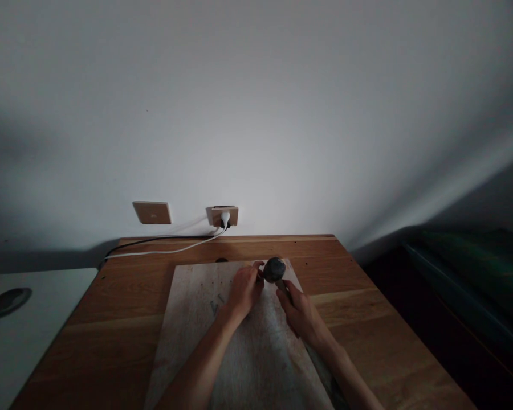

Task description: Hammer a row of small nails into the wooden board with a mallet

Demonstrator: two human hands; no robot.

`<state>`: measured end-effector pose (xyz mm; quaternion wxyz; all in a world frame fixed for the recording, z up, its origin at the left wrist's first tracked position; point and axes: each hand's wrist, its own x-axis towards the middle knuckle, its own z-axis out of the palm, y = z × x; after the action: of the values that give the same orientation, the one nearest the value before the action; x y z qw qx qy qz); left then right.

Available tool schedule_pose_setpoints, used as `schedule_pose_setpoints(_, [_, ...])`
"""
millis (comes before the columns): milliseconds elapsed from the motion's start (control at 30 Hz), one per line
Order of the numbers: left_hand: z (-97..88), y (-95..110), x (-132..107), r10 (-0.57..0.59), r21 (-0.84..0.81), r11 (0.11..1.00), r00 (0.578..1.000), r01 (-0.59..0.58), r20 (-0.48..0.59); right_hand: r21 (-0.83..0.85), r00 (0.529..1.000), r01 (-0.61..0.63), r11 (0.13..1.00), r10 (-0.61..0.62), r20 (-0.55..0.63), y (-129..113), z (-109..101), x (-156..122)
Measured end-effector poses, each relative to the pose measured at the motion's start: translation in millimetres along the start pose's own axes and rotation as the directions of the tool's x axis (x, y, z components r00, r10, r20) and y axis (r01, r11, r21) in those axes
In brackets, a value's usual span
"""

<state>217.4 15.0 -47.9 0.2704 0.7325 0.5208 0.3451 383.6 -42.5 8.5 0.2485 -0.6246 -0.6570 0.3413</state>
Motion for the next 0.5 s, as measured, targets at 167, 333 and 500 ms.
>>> schedule_pose_setpoints(167, [2.0,-2.1,-0.1,0.009,-0.013,1.000,1.000,-0.009,-0.017,-0.036,1.000,0.016,0.999,-0.016,-0.001,2.7,2.3,1.1])
schedule_pose_setpoints(333, [5.0,-5.5,-0.7,0.015,-0.026,1.000,0.999,-0.017,-0.050,-0.058,1.000,0.014,0.998,-0.014,-0.011,5.5,5.1,0.2])
schedule_pose_setpoints(500, [1.5,-2.1,-0.5,-0.039,-0.031,0.999,0.999,0.038,-0.019,-0.072,0.999,0.027,0.997,-0.029,-0.036,3.9,4.8,-2.4])
